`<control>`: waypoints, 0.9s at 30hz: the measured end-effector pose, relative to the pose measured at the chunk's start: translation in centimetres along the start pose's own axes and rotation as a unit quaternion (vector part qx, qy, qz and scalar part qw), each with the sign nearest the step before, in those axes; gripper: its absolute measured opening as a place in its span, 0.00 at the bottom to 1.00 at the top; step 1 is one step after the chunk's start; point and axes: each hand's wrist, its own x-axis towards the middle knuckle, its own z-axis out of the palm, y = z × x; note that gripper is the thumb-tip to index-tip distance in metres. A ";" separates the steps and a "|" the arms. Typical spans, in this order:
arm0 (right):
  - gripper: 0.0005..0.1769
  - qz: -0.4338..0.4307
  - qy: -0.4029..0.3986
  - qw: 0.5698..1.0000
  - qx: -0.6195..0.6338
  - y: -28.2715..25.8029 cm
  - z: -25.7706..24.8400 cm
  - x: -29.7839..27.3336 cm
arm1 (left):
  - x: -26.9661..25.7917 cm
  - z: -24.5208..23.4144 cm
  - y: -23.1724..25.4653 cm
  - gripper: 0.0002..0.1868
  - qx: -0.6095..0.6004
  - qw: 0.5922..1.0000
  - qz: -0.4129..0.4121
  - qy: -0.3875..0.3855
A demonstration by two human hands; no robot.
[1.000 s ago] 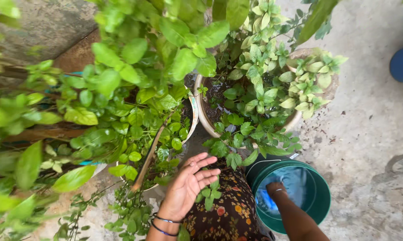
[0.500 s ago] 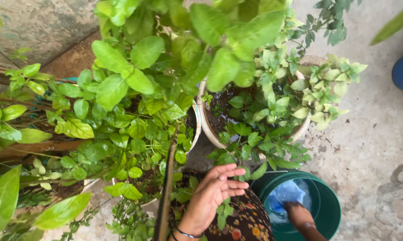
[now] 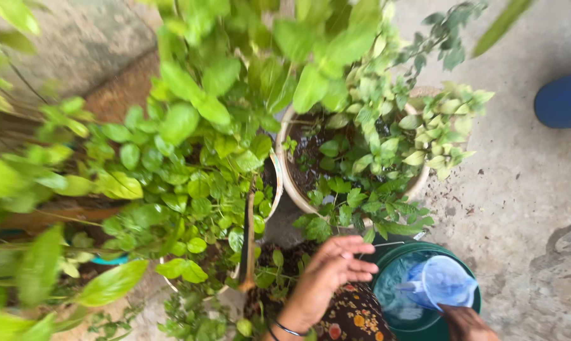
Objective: The person waters various potted plants on a patio by hand using a plastic mug, repeatedly dipping it into a green bucket of water to refill it.
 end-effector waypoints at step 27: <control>0.18 -0.049 0.163 0.581 0.796 -29.2 -17.0 21.3 | 3.0 -3.1 -1.9 0.40 -0.263 0.943 0.187 0.080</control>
